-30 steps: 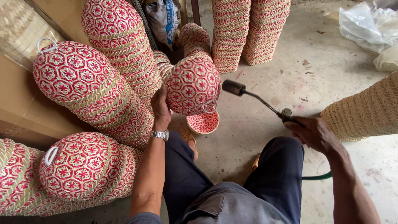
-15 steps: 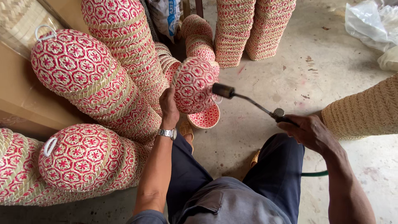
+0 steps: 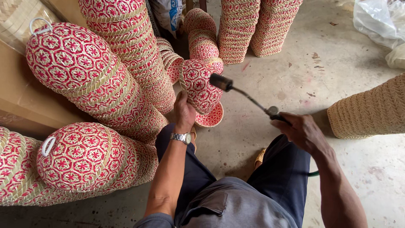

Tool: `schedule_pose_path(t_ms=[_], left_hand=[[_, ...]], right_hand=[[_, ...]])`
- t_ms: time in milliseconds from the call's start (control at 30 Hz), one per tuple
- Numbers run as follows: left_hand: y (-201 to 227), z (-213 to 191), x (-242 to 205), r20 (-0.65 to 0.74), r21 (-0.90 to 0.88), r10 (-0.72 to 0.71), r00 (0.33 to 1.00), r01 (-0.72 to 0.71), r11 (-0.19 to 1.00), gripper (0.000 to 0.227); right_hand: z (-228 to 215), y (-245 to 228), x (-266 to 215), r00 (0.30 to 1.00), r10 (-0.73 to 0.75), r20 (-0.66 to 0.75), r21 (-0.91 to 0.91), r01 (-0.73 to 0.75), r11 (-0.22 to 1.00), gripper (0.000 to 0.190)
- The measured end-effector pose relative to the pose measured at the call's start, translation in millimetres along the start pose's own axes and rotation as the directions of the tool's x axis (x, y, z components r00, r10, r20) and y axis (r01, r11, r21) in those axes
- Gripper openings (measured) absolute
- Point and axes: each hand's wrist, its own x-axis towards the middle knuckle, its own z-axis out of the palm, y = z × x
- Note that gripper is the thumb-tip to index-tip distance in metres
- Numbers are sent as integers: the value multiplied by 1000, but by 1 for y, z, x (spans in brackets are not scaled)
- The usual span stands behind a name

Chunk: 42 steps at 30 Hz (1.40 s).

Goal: The person uses a blowtorch to apply heat to the surface of woven baskets. They pick up each basket, rotate it while applying the flame, and then place it back in a stack.

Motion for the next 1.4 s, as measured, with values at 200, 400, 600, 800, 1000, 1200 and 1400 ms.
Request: schedule_pose_path(t_ms=[200,400,600,800,1000,1200,1400], left_hand=[[-4,-7,9,-215,-244,-64,975,10,970,36],[16,-24,18,-147,-266,-29,989,-11,964,34],[53,-5,0,105,149,-24,994,8,989,30],[43,21,-21,234,710,-65,970,-124,694,25],[35,20,-32,558,830,142,818,-550,-93,25],[32,5,-40,723,631,53,689,-627,-457,25],[34,-4,-51,773,466,-101,626,-669,-580,23]], right_hand=[[10,7,-8,981,92,170,9,-95,995,29],[19,71,-1,973,191,127,221,-216,951,32],[2,85,13,961,265,83,108,-273,956,39],[-22,27,16,985,143,99,118,-154,981,29],[-26,14,13,1000,0,-19,-28,-1,1000,30],[-23,25,15,999,-31,-43,-85,28,996,32],[-25,29,29,998,-56,-41,-91,52,995,32]])
